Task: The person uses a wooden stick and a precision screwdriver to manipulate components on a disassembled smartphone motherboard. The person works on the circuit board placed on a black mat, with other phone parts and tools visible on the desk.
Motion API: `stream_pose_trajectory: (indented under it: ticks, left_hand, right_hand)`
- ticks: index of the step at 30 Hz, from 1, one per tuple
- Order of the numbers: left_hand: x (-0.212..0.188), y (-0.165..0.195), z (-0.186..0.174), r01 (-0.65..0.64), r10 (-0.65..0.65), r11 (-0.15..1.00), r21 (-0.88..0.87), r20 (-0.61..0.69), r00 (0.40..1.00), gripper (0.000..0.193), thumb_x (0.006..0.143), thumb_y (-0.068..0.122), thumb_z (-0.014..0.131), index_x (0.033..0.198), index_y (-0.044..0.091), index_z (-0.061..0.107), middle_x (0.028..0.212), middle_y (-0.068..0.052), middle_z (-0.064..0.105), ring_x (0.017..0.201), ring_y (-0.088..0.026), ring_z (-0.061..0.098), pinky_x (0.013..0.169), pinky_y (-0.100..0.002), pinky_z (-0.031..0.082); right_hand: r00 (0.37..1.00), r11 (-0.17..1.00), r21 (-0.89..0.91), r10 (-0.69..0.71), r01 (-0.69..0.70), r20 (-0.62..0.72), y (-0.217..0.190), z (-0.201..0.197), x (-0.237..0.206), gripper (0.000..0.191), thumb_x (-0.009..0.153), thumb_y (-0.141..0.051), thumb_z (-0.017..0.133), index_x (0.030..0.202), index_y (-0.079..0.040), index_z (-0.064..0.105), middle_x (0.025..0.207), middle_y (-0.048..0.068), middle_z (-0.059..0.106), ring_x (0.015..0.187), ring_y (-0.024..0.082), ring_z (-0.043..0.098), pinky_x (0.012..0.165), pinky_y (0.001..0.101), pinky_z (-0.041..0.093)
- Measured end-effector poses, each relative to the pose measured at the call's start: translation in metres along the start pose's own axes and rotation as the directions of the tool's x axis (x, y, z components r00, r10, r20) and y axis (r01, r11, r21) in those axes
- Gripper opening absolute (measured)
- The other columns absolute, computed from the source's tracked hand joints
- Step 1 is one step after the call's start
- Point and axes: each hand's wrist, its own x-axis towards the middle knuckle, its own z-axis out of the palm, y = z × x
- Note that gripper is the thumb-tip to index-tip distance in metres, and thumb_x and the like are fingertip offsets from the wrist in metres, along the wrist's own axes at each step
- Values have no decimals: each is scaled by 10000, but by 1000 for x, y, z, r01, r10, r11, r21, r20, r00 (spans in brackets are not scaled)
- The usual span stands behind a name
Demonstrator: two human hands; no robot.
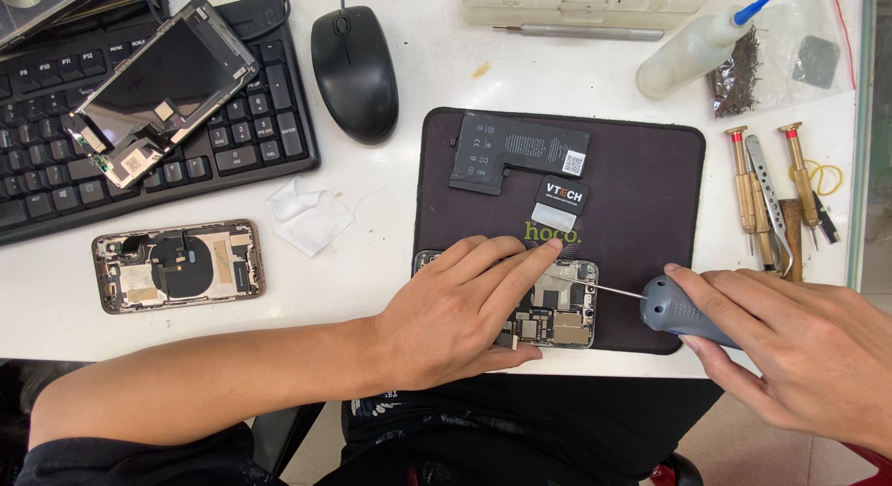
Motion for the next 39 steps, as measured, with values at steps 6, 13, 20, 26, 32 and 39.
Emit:
stream_pose_trajectory:
  ticks: [6,13,20,26,32,39]
  left_hand:
    - [0,0,1,-2,2,1000,-1,-3,1000,997,810,467,816,1480,-137,390,1289,-234,631,1213,-335,568,1016,-430,472]
    - [1,0,1,13,-13,1000,-7,20,1000,1002,817,468,819,1489,-137,388,1248,-230,630,1216,-341,568,1030,-438,470]
    - [1,0,1,-2,2,1000,8,4,1000,1000,809,467,811,1478,-140,381,1281,-243,631,1223,-345,563,1035,-439,466]
    - [2,-1,1,6,-6,1000,2,19,1000,992,830,466,800,1489,-140,372,1243,-244,634,1227,-350,561,1044,-445,462]
    - [2,-1,1,5,-5,1000,4,18,1000,985,838,468,790,1493,-135,368,1235,-248,634,1228,-351,559,1048,-446,459]
    - [3,-1,1,3,-3,1000,5,14,1000,991,835,470,792,1491,-137,365,1230,-248,633,1222,-347,558,1041,-442,461]
  right_hand:
    - [1000,1000,15,-12,13,-18,0,0,-1,738,809,-356,681,1487,-99,543,1007,73,732,645,164,722,504,292,586]
    - [999,999,13,-28,29,-41,0,-1,-1,723,805,-350,684,1469,-92,560,964,81,733,666,173,728,514,295,594]
    - [1000,1000,-25,2,-2,0,-2,-8,1,706,824,-380,666,1465,-105,560,956,71,722,670,172,730,508,299,597]
    - [1000,999,-34,15,-15,8,-3,-11,3,703,825,-380,662,1468,-115,558,961,69,716,686,188,731,526,307,600]
    - [999,999,-35,35,-33,37,-4,-12,2,705,832,-389,661,1475,-120,551,923,66,715,677,179,732,529,301,599]
    - [999,999,-12,41,-40,11,-6,-14,3,700,819,-380,671,1461,-122,565,912,66,714,666,183,730,518,314,592]
